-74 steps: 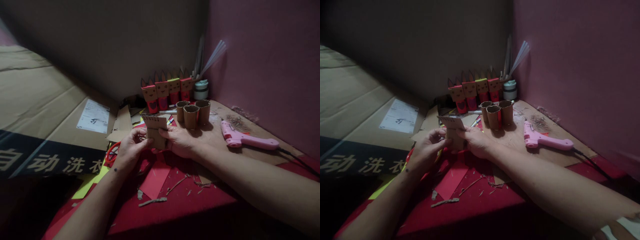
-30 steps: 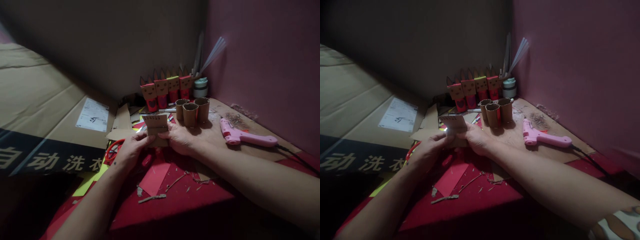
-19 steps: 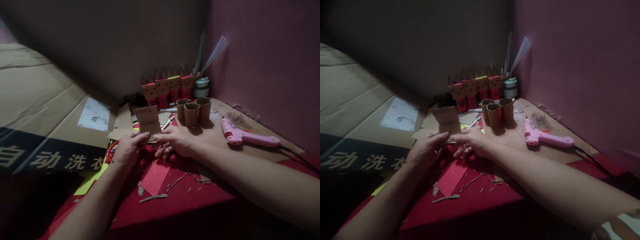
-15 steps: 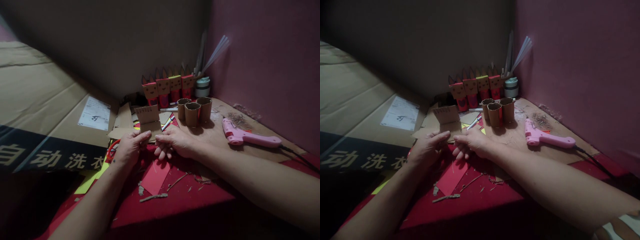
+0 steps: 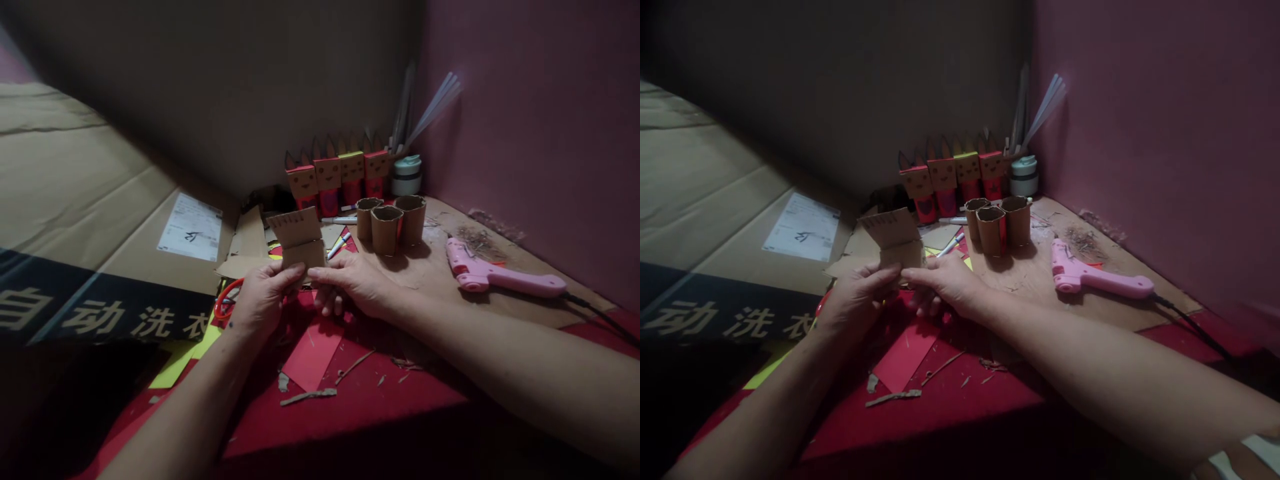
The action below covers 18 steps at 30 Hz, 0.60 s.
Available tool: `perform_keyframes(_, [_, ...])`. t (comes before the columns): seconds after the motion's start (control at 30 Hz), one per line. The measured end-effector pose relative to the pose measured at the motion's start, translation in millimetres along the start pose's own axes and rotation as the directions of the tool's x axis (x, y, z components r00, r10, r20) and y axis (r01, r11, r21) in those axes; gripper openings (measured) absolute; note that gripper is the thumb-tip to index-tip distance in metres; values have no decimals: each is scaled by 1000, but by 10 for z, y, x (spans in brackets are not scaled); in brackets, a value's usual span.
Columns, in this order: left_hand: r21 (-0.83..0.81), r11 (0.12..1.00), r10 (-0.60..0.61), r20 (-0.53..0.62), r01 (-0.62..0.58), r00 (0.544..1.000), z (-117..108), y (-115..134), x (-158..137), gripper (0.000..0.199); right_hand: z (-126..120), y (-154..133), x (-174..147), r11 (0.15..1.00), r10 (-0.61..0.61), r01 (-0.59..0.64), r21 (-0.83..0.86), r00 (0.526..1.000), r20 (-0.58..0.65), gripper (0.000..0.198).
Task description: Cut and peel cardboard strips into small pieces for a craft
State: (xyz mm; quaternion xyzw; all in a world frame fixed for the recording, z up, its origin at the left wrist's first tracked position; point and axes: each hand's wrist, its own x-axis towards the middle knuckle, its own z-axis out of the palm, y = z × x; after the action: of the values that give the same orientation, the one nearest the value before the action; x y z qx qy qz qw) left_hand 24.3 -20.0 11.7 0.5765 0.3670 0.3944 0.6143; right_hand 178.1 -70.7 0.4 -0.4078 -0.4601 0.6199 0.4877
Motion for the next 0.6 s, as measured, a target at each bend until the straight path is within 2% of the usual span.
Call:
perform_keyframes(0.17, [-25, 998, -45, 130, 49, 991, 42, -9, -32, 26, -10, 35, 19, 999, -39, 39, 0, 998, -40, 24])
perform_keyframes(0.4, [3, 1000, 16, 253, -17, 967, 5, -1, -38, 23, 6, -17, -9, 999, -50, 49, -8, 995, -91, 22])
perform_keyframes(0.5, [26, 997, 57, 271, -66, 961, 19, -10, -48, 18, 18, -29, -13, 996, -71, 65, -66, 993, -98, 21])
perform_keyframes(0.6, [14, 998, 59, 268, -65, 962, 17, -14, -58, 16, 24, -29, -16, 990, -105, 97, -100, 991, -81, 21])
